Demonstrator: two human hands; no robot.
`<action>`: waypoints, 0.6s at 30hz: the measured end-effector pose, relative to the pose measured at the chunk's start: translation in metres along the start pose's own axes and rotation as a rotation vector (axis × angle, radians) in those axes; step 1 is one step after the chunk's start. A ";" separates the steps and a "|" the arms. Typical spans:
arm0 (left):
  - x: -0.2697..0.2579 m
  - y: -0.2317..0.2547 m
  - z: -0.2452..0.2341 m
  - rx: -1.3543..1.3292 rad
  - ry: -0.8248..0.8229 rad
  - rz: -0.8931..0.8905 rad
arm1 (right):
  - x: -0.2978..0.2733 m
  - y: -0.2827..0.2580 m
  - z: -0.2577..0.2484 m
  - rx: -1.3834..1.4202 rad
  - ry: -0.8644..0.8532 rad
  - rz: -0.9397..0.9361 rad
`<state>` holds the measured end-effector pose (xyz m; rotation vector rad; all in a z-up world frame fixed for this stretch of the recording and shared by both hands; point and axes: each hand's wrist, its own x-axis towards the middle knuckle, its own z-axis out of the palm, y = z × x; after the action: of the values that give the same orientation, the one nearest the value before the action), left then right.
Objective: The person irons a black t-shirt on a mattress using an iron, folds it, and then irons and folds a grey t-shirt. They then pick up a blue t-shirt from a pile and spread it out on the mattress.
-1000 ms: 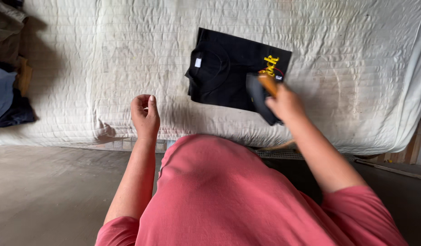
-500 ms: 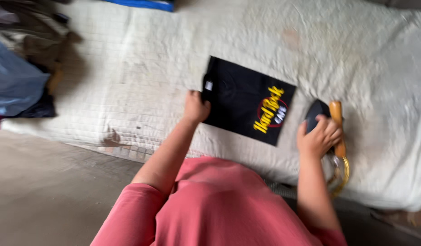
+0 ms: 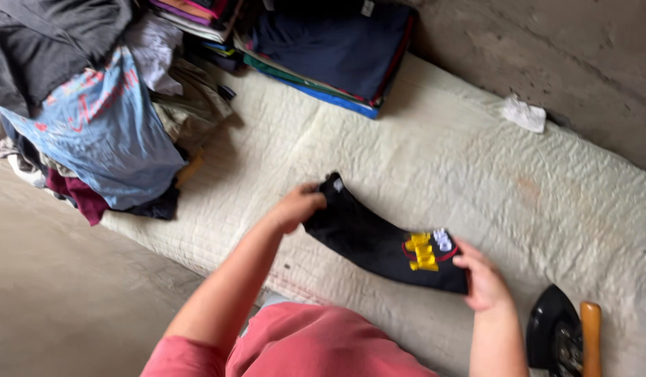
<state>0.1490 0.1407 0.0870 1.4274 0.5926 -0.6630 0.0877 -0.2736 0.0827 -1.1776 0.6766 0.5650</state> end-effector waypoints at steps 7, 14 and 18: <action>0.066 0.216 -0.132 0.534 0.287 0.768 | 0.103 -0.163 0.195 -0.161 -0.057 -0.523; 0.126 0.247 -0.162 0.705 0.676 0.604 | 0.221 -0.157 0.264 -0.487 0.319 -0.532; 0.112 0.153 -0.184 0.398 0.759 0.931 | 0.232 -0.058 0.219 -0.436 0.194 -0.473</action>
<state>0.3410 0.3213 0.1007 2.1030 0.2921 0.5639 0.3254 -0.0690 0.0001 -1.7548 0.4194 0.1985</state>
